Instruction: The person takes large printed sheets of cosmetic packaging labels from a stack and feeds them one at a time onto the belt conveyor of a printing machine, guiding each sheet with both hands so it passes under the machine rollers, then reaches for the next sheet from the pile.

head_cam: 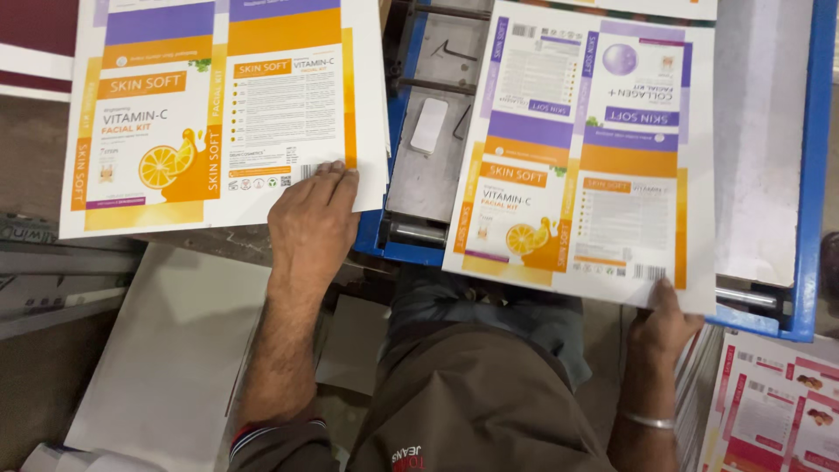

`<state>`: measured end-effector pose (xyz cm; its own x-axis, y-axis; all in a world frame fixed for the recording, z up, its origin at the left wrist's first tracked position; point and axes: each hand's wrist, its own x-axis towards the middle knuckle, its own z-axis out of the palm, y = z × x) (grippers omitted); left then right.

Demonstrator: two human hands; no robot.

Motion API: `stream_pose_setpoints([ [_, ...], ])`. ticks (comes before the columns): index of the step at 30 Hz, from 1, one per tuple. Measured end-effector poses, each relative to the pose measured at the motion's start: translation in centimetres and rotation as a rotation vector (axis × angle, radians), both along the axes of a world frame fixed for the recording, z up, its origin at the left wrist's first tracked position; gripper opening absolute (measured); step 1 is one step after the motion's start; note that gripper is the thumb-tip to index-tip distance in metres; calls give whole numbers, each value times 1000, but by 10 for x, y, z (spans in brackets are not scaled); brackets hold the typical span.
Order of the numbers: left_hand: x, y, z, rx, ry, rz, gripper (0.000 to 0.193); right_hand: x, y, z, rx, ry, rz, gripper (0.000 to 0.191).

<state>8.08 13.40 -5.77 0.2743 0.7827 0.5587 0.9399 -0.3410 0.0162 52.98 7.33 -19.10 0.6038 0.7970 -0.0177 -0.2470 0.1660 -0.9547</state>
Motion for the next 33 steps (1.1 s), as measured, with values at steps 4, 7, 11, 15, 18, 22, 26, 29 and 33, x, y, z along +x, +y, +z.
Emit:
stream_pose_setpoints([
  [4,-3,3,-3,-17,10,16,34,-6,41,8,77,84,-8,43],
  [7,-3,3,-3,-26,7,16,37,-13,70,13,100,-93,4,36],
  [11,0,3,-2,-89,-26,-7,45,-28,84,17,-17,175,113,39],
  [15,-8,3,8,-160,-58,-75,54,-38,75,15,-181,259,346,35],
  [18,-31,2,21,-165,-172,-113,49,-38,64,5,-253,270,437,34],
  [22,-37,-3,21,-53,-278,45,43,-32,51,-8,-221,310,506,33],
  [26,-20,0,5,-75,-79,39,50,-34,47,-11,-259,287,485,37],
  [29,-32,1,7,-136,-169,22,44,-42,49,-8,-285,234,513,41],
  [33,-48,1,19,-97,-415,38,41,-67,58,6,-143,243,685,44],
])
